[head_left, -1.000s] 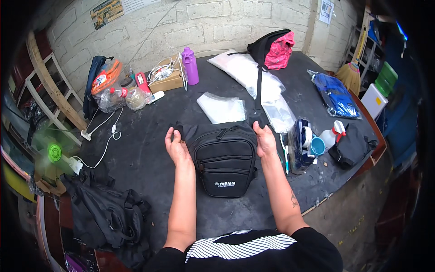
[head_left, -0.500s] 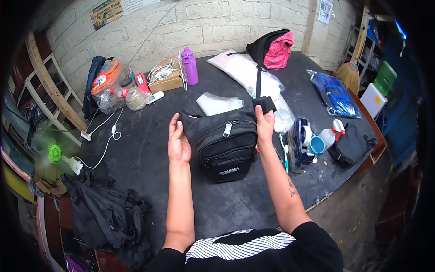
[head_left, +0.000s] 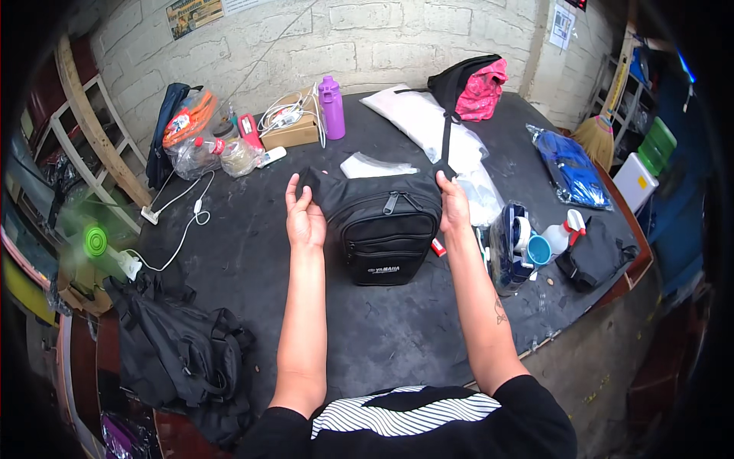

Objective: The recorder is inspecting a black leg bag, using a lighter to singe loose threads, and a toothbrush to clean it.

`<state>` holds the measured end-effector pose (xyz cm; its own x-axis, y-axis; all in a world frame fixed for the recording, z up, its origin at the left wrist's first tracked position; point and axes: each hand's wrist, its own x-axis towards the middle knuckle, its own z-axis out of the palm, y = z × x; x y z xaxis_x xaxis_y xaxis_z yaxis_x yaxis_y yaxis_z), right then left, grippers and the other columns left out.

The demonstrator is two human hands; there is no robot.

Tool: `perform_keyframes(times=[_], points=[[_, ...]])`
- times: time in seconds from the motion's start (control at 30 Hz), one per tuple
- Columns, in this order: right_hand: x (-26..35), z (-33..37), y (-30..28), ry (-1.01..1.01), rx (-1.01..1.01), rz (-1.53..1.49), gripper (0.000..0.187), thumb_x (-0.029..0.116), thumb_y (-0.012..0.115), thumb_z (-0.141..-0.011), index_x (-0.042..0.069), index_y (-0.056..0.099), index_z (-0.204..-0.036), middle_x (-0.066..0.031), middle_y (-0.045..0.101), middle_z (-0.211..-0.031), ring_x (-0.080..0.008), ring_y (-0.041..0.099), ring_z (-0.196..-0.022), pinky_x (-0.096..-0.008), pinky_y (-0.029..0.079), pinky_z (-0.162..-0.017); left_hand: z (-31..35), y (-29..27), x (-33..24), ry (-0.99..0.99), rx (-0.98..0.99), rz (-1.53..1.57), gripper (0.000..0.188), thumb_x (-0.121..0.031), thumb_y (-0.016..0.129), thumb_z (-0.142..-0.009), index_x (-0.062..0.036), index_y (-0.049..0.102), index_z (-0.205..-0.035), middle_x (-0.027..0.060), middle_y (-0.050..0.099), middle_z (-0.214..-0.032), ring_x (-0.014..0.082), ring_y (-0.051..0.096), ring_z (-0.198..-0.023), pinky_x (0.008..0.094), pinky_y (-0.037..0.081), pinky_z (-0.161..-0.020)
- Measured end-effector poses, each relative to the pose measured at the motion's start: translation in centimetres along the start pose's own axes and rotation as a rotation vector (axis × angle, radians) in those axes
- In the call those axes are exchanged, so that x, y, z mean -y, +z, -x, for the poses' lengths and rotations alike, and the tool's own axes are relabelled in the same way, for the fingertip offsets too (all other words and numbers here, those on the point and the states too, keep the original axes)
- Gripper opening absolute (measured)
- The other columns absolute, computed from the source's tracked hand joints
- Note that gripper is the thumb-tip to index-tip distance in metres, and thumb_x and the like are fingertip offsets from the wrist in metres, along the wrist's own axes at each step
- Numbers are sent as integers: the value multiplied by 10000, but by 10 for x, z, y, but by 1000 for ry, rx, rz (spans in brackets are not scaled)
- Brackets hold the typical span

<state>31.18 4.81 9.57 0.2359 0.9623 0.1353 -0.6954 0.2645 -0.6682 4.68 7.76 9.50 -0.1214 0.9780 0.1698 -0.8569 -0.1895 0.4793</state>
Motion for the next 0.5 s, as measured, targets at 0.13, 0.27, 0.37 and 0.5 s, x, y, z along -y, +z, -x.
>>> perform_keyframes(times=[0.13, 0.27, 0.37, 0.5], points=[[-3, -7, -4, 31, -27, -30, 278, 185, 568, -929, -6, 526, -1125, -140, 636, -1050, -261, 648, -944, -400, 544, -835, -9, -14, 0, -39, 49, 62, 355, 43, 469, -917, -115, 457, -1234, 162, 552, -1217, 251, 553, -1126, 381, 442, -1009], [-10, -22, -23, 34, -49, 0, 300, 222, 565, -932, -19, 534, -1110, -159, 644, -1038, -273, 655, -936, -406, 549, -830, -6, -7, 3, -54, 82, 10, 413, 9, 478, -925, -126, 405, -1309, 197, 527, -1250, 268, 519, -1173, 362, 408, -1035], [-8, -27, -34, 76, -34, -25, 322, 240, 552, -939, -32, 537, -1111, -176, 646, -1045, -283, 656, -936, -411, 547, -836, 16, 21, 0, -148, 137, -109, 585, -3, 549, -897, -225, 333, -1393, 93, 581, -1111, 180, 568, -1016, 333, 448, -940], [-7, -23, -28, 161, 50, -70, 349, 248, 533, -947, -48, 532, -1132, -192, 639, -1076, -292, 650, -957, -419, 537, -856, 17, 10, 0, -168, 242, -249, 791, 59, 659, -804, -227, 276, -1435, 109, 564, -1166, 166, 565, -1021, 306, 463, -908]])
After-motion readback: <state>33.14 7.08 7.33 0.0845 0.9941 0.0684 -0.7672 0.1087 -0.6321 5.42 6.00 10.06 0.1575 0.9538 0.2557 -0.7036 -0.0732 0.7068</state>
